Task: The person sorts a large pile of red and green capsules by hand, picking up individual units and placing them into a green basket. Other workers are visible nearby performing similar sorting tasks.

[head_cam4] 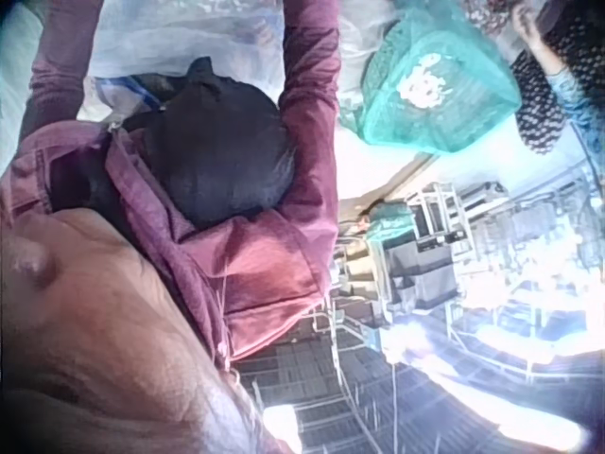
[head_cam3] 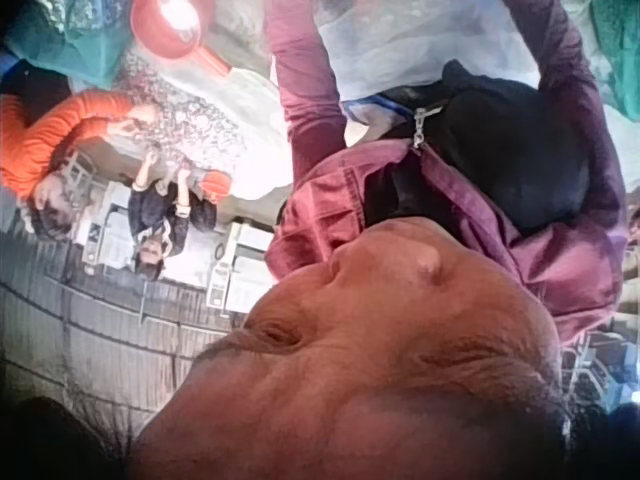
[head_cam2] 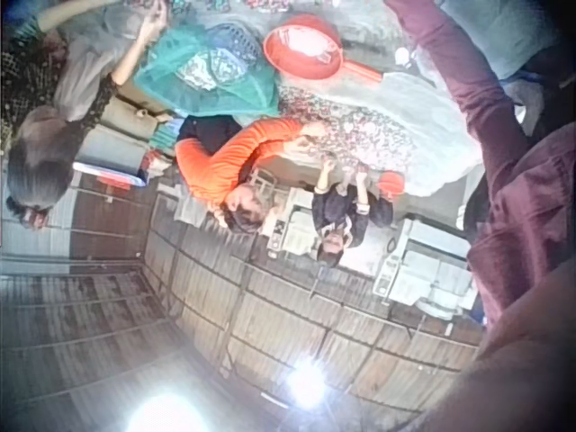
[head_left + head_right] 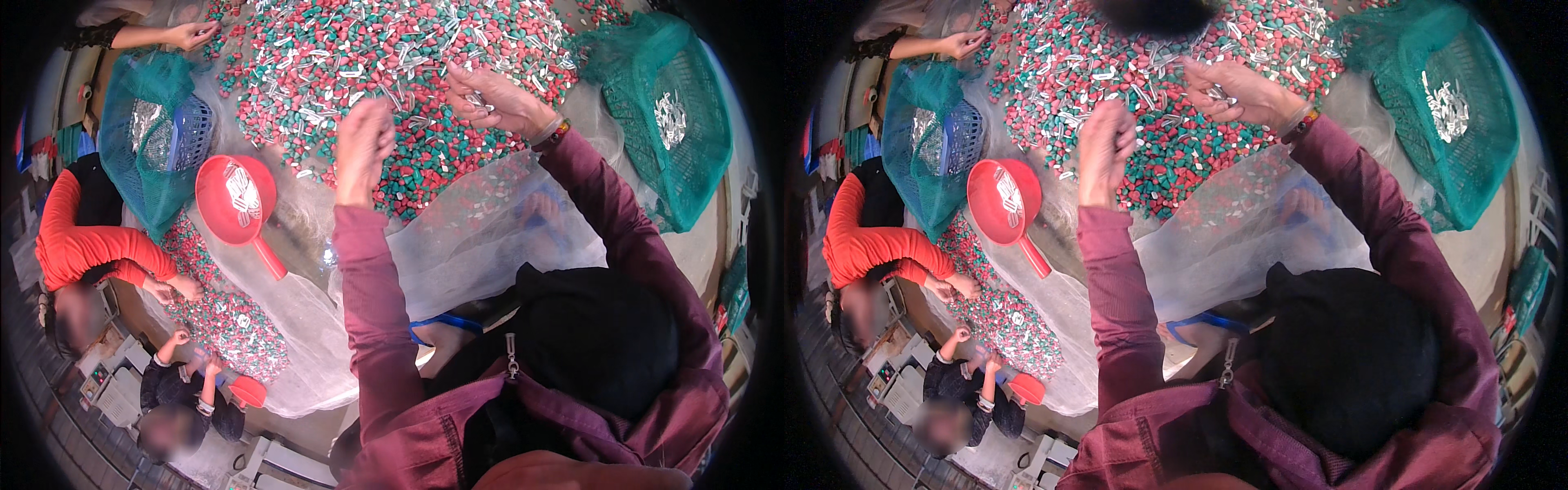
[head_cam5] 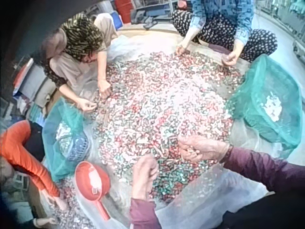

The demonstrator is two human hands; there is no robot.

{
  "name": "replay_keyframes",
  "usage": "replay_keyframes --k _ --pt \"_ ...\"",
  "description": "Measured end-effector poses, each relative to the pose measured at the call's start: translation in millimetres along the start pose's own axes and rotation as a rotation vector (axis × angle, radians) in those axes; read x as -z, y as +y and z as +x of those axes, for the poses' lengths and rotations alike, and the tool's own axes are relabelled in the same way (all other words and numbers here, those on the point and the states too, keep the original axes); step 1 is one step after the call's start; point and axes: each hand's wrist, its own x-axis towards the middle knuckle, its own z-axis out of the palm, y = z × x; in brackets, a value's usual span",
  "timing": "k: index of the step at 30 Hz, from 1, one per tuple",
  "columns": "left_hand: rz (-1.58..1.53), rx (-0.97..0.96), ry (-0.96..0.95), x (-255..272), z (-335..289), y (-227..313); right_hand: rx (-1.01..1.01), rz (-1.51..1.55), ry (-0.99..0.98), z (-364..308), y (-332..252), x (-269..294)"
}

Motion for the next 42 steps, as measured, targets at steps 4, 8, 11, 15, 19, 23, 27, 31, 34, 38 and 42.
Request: replay_keyframes --k 4,8,11,15,19,23,27,31,34,38,42 --pt "1.437 0.044 0.131 -27.3 21.5 -33.3 0.564 -0.859 0.228 10.4 24.8 -2.7" --pt "1.64 0.105 0.092 -28.7 19.0 -42.9 0.13 -1.624 0.224 3.0 52.0 -7.7" --pt "1.186 0.036 0.187 0.4 -9.0 -15.3 0.281 -1.876 0.108 6.3 69.3 -11.0" --pt "-0.544 -0.092 -0.046 23.6 -57.7 15.0 0.31 -2.029 0.002 16.9 84.0 -15.6" --pt "-0.641 -0.136 -0.138 20.2 -60.3 27.0 0.086 -1.818 0.02 32.6 67.6 -11.7" --pt "-0.364 0.046 0.064 0.7 -32.8 23.9 -0.126 -0.143 -0.173 7.2 24.4 10.6" --pt "0.536 0.102 0.06 -22.8 10.4 -7.9 0.033 0.066 -0.254 -24.3 6.5 15.4" --pt "1.565 -0.006 0.041 -36.1 28.2 -44.0 0.145 0.085 -0.135 -31.1 0.5 15.0" --pt "1.375 -0.021 0.116 -26.5 27.1 -40.1 0.103 -0.034 0.017 -24.8 -2.1 16.5" --pt "0.098 0.068 0.12 0.2 1.3 -10.7 0.134 0.005 -0.048 -17.9 -5.9 16.3" --pt "-0.29 0.143 0.088 1.2 -7.4 -10.5 0.195 -0.231 0.019 -12.1 -10.7 5.6"
